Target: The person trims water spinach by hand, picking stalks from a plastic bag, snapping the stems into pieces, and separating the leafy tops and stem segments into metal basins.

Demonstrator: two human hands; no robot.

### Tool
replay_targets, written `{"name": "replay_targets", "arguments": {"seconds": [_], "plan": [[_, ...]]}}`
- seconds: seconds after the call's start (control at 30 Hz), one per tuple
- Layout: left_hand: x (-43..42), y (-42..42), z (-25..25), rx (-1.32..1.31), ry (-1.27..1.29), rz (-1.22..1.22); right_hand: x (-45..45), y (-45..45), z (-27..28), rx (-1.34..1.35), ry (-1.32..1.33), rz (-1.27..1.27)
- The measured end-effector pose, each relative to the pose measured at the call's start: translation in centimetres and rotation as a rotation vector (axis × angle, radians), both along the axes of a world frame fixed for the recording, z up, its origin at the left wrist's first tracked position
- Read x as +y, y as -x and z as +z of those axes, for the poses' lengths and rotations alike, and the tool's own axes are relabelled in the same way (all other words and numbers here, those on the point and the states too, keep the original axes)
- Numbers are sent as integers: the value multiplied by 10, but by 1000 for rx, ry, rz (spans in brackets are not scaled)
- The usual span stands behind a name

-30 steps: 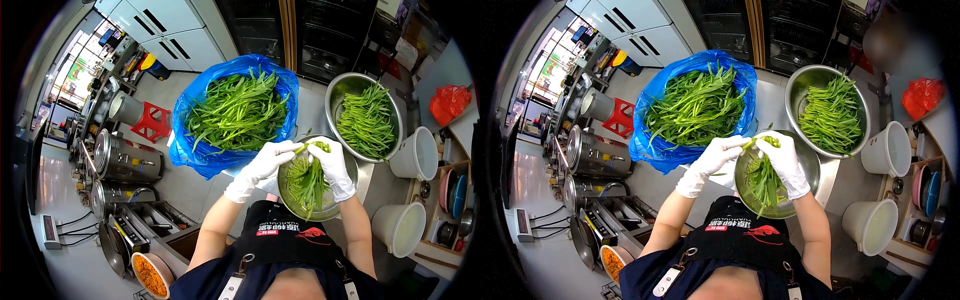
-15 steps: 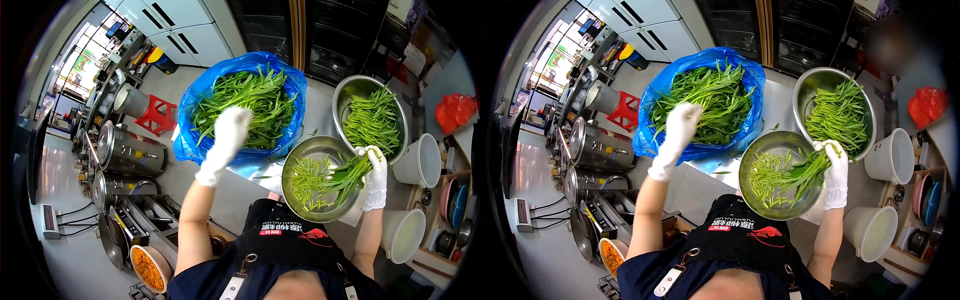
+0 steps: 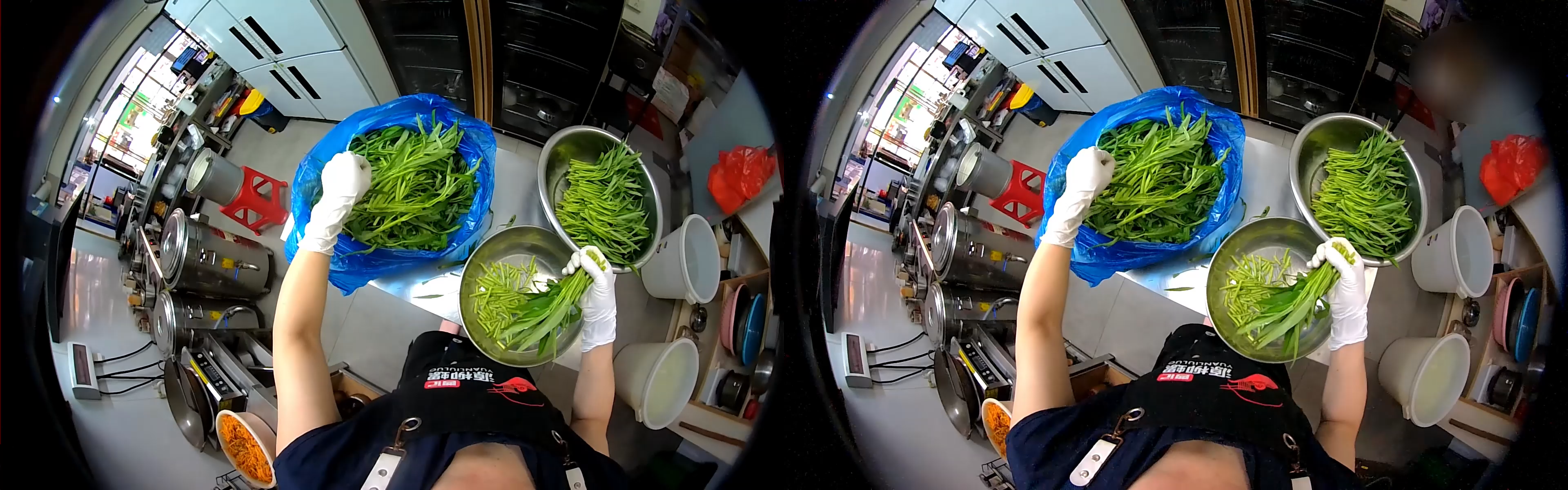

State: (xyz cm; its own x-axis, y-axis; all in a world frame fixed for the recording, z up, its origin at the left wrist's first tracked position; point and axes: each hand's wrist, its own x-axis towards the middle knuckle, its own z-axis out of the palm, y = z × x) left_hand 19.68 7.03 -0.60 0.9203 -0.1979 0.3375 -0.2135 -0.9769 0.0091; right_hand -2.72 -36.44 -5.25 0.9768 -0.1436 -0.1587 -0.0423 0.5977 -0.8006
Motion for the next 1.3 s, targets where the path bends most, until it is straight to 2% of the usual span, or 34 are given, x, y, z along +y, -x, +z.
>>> {"name": "replay_targets", "arguments": {"seconds": [0.07, 0.1, 0.17, 0.3, 0.43, 0.53, 0.73, 0.83, 0.93, 1.03, 1.13, 1.3], "plan": [[4, -2, 9, 82, 88, 43, 7, 1, 10, 35, 13, -33], [17, -8, 4, 86, 140, -24, 6, 1, 9, 9, 18, -11], [34, -16, 6, 167, 103, -20, 4, 3, 4, -44, 24, 38], [27, 2, 42, 566, 152, 28, 4, 2, -1, -5, 36, 28], [26, 7, 18, 351, -300, 23, 2, 0, -15, 63, -91, -7], [28, 9, 7, 218, -464, 9, 3, 1, -17, 90, -95, 5], [34, 6, -8, 37, -481, -31, 7, 6, -16, 143, -60, -20], [38, 3, -17, 14, -441, -7, 4, 9, -20, 157, -84, -12], [41, 0, -14, 29, -225, 3, 1, 11, -22, 166, -105, -13], [34, 9, 22, -38, -68, -173, -2, 12, -27, 171, -129, -8], [12, 31, 60, 206, 294, 1, -1, 10, -27, 179, -132, -10], [-1, 61, 61, 303, 417, -36, 25, -3, 1, 159, 60, 35]]}}
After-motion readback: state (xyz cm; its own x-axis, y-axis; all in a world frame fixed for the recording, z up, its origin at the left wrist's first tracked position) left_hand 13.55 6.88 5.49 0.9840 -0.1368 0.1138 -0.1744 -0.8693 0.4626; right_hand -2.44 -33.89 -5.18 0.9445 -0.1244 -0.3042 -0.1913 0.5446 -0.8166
